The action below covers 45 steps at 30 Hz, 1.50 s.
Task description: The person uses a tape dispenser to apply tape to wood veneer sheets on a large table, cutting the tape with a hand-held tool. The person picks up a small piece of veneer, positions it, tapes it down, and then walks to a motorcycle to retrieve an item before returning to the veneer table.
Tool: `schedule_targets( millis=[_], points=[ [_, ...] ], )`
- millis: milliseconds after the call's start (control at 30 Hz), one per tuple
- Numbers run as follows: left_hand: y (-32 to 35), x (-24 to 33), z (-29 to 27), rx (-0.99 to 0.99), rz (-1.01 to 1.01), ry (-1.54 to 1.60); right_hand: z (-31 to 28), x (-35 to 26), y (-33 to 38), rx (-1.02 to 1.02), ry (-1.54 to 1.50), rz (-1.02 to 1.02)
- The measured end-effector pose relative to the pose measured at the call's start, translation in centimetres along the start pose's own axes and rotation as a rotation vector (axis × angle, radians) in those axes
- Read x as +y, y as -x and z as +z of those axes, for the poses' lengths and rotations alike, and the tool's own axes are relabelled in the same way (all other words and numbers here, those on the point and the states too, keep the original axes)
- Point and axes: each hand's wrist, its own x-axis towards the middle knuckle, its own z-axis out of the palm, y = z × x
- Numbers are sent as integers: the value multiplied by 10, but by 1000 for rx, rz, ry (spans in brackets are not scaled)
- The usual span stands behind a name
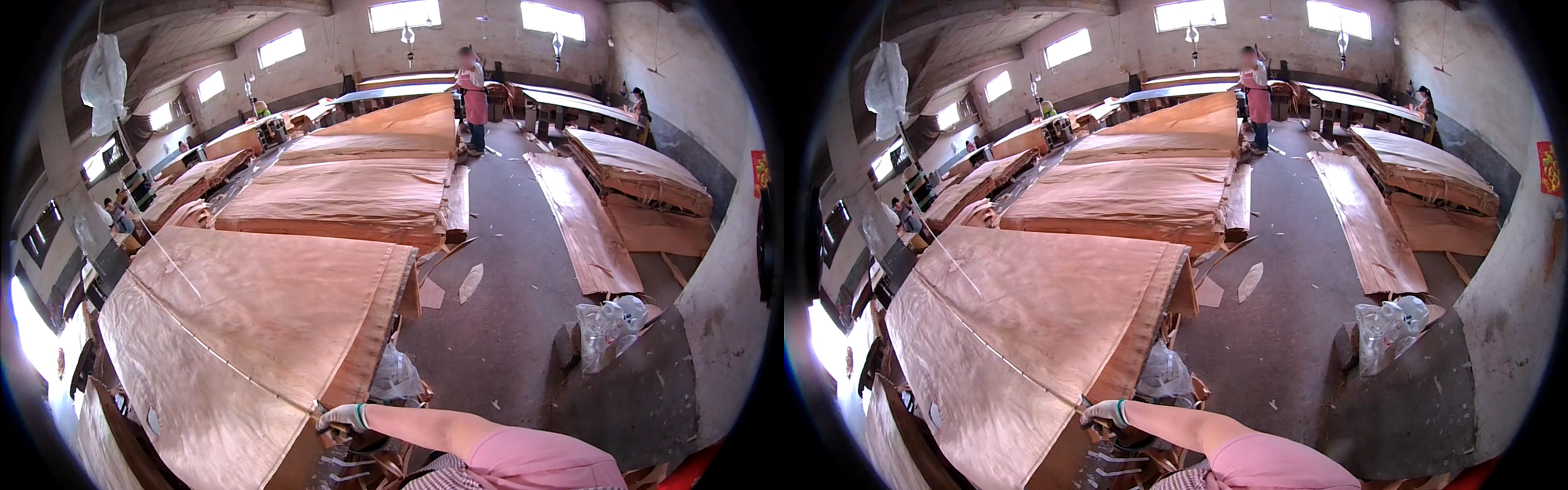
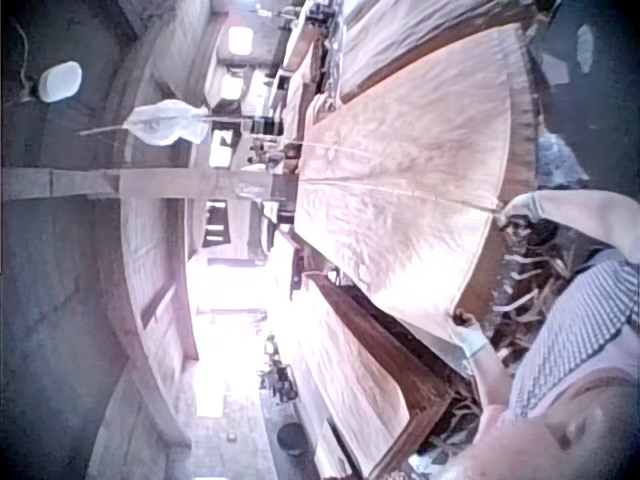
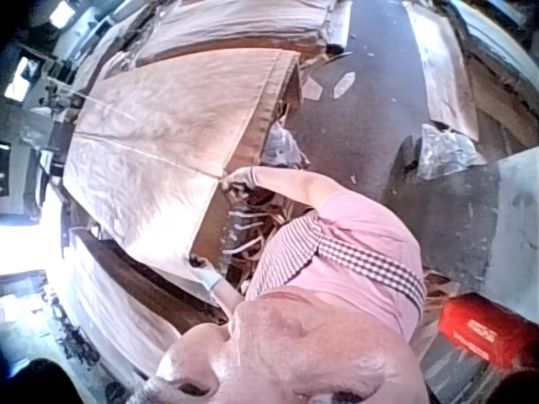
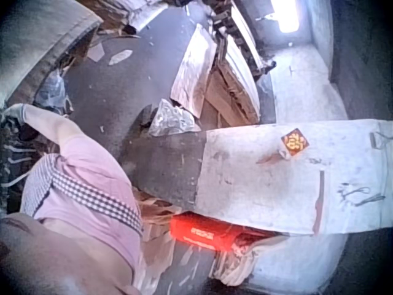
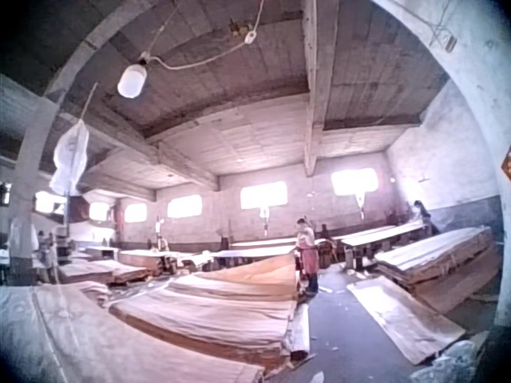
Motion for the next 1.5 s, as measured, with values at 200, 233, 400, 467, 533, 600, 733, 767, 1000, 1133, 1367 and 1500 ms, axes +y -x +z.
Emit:
schedule_targets(
  millis=[200, 233, 400, 467, 533, 600, 733, 767, 1000, 1133, 1367, 1500],
  points=[
    [8, 3, 5, -15, 26, -13, 18, 6, 2, -73, 17, 0],
    [9, 3, 6, -12, 30, -14, 22, 5, 2, -31, 39, 10],
    [21, 7, 14, 19, 37, 24, 36, -15, 13, 46, -271, -60],
    [29, 9, 19, 13, 41, 18, 42, -23, 21, 62, -232, -103],
    [35, 7, 24, -19, 53, -18, 45, -29, 29, 102, -226, -154],
    [36, -1, 20, -43, 99, -74, 43, -34, 31, 23, -228, -128],
    [10, -25, -11, 92, 156, -144, 28, -34, 15, 140, 132, -39],
    [2, -29, -25, 93, 96, -193, 26, -34, 3, 192, 118, -239],
    [-5, -109, -60, 179, -271, -187, -40, 2, 2, 391, 257, -359],
    [15, -134, -48, 120, -182, -161, -66, 18, 15, 537, 459, -403],
    [-16, -116, -18, 125, 50, -107, -61, 1, -37, 528, 562, -531],
    [3, -107, -25, 178, -227, -220, -68, -9, -25, 446, 346, -354]
  ],
)
